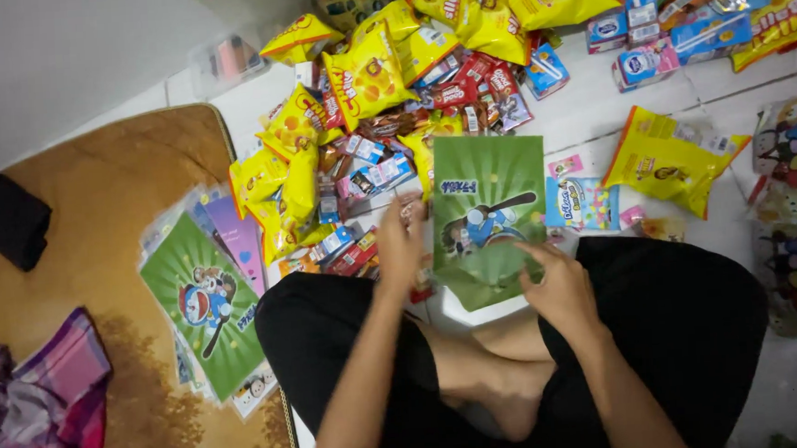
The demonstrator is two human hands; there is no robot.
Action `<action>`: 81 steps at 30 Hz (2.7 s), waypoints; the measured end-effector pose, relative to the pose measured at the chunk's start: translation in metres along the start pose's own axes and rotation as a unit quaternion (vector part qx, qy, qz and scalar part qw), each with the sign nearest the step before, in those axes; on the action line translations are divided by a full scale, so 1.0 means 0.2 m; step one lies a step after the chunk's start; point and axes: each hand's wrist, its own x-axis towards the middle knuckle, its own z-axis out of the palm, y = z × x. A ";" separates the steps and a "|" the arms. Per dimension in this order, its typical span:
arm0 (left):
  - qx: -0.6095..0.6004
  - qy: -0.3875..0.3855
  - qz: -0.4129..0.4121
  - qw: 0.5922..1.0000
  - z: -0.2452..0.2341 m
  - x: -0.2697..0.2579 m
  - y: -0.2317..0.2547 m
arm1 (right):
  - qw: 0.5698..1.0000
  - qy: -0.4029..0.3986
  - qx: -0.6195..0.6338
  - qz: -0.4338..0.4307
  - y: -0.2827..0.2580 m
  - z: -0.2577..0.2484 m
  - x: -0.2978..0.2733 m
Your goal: Sorting and packing snack bags and stickers into plastic bags on the floor.
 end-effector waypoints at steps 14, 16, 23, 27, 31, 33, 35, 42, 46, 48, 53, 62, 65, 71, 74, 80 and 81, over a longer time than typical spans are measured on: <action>0.512 0.011 0.200 0.835 0.13 0.52 -0.48 | 0.992 -0.033 0.110 -0.051 -0.04 -0.04 0.02; 0.348 0.005 0.124 0.929 -0.04 0.40 -0.25 | 0.993 -0.046 0.102 -0.046 -0.09 -0.08 0.00; -0.157 -0.163 -0.004 0.974 -0.18 -0.02 0.13 | 0.982 -0.085 0.164 -0.024 -0.03 -0.01 -0.02; 0.012 -0.228 0.098 0.969 -0.14 -0.17 0.33 | 0.976 -0.090 0.198 -0.021 -0.03 -0.03 -0.04; 0.308 -0.217 0.244 0.894 0.08 -0.23 0.24 | 0.949 -0.122 0.290 0.041 -0.02 -0.04 -0.06; 0.358 -0.186 0.281 0.871 0.16 -0.27 0.22 | 0.942 -0.124 0.306 0.055 -0.04 -0.07 -0.07; 0.393 -0.142 0.315 0.852 0.20 -0.29 0.22 | 0.943 -0.121 0.307 0.046 -0.05 -0.08 -0.06; 0.410 -0.152 0.259 0.861 0.12 -0.21 0.30 | 0.931 -0.116 0.339 0.063 0.04 0.03 0.01; 0.079 -0.107 0.136 0.982 0.00 -0.06 0.04 | 0.938 -0.120 0.321 0.059 0.02 0.03 0.03; -0.006 -0.068 0.085 0.994 0.02 -0.01 -0.27 | 0.938 -0.122 0.317 0.067 0.03 0.03 0.02; 0.234 -0.130 -0.019 0.963 0.07 0.03 -0.61 | 0.939 -0.141 0.304 0.075 0.03 0.02 0.01; 0.406 -0.054 -0.016 0.912 0.32 0.17 -0.84 | 0.931 -0.149 0.321 0.092 -0.11 -0.08 -0.04; 0.243 -0.062 -0.088 0.964 0.08 0.12 -0.51 | 0.930 -0.146 0.326 0.089 0.02 -0.01 -0.01; -0.064 -0.068 0.097 0.991 -0.24 -0.16 0.23 | 0.929 -0.147 0.330 0.082 0.03 0.01 -0.02; 0.019 -0.107 0.293 0.950 -0.21 -0.18 0.43 | 0.939 -0.143 0.308 0.056 0.03 0.00 -0.01; 0.285 -0.010 0.510 0.811 0.18 -0.13 0.25 | 0.930 -0.141 0.332 0.070 0.14 0.07 -0.01; 0.284 -0.011 0.514 0.810 0.21 -0.13 0.26 | 0.930 -0.137 0.333 0.071 0.18 0.11 0.00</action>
